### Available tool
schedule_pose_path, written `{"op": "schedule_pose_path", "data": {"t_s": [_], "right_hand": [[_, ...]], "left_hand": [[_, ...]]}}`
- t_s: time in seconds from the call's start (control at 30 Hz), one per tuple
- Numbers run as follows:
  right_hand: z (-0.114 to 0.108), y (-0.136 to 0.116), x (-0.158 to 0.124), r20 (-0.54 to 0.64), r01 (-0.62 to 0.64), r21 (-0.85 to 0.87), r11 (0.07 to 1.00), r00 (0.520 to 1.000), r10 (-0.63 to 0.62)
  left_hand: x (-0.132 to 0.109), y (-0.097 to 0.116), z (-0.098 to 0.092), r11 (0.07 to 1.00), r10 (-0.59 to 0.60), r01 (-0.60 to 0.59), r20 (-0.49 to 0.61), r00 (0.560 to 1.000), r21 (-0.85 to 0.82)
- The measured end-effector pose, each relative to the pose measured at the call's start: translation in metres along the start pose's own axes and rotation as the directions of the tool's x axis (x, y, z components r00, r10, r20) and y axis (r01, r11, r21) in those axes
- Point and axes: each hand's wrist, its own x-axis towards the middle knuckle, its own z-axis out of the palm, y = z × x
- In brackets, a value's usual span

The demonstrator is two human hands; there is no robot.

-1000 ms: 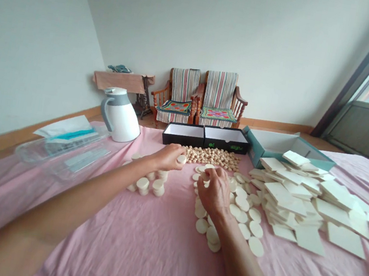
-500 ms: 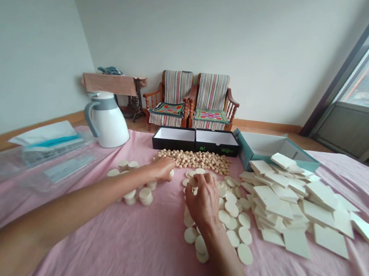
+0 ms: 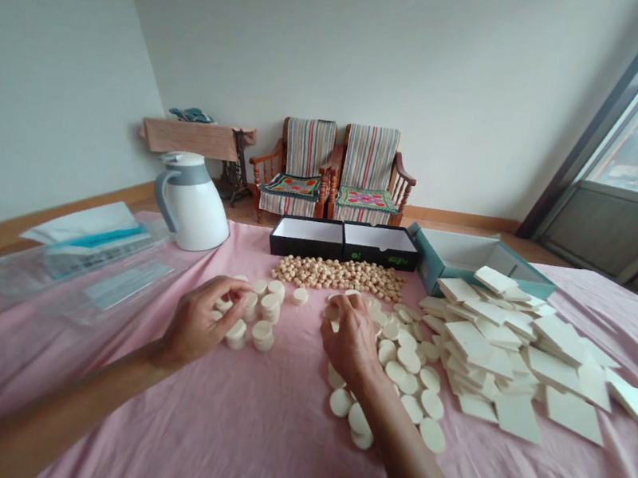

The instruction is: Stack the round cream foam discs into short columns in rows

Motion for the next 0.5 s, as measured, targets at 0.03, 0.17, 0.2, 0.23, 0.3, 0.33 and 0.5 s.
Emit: {"op": "schedule_pose_path", "data": {"t_s": [0.03,0.17,0.2,0.23,0.3,0.33,0.5], "right_hand": [[0.003,-0.003,0.006,0.037,0.028,-0.002,1.0,0.999,-0.028],[0.026,-0.011,0.037,0.144,0.124,-0.027,0.992,0.982,-0.119],[0.032,-0.012,0.045,0.164,0.142,-0.037,0.989,0.977,-0.135],[0.039,-0.012,0.052,0.181,0.157,-0.048,0.986,0.973,-0.146],[0.049,-0.013,0.062,0.207,0.182,-0.063,0.981,0.964,-0.165],[0.052,-0.014,0.065,0.22,0.192,-0.064,0.979,0.96,-0.174],[0.055,-0.012,0.07,0.273,0.201,-0.037,0.979,0.944,-0.184]], "left_hand": [[-0.013,-0.002,-0.003,1.0,0.0,0.0,-0.007,1.0,-0.011],[-0.046,-0.009,-0.004,0.999,0.038,-0.038,-0.015,0.999,-0.015],[-0.049,-0.01,-0.003,0.999,0.046,-0.046,-0.026,0.999,-0.015],[-0.05,-0.011,-0.003,0.998,0.056,-0.056,-0.039,0.998,-0.013],[-0.051,-0.014,-0.002,0.997,0.079,-0.08,-0.058,0.995,-0.003],[-0.051,-0.015,-0.003,0.996,0.091,-0.092,-0.064,0.994,-0.001],[-0.051,-0.018,-0.003,0.994,0.092,-0.095,-0.067,0.994,-0.045]]}}
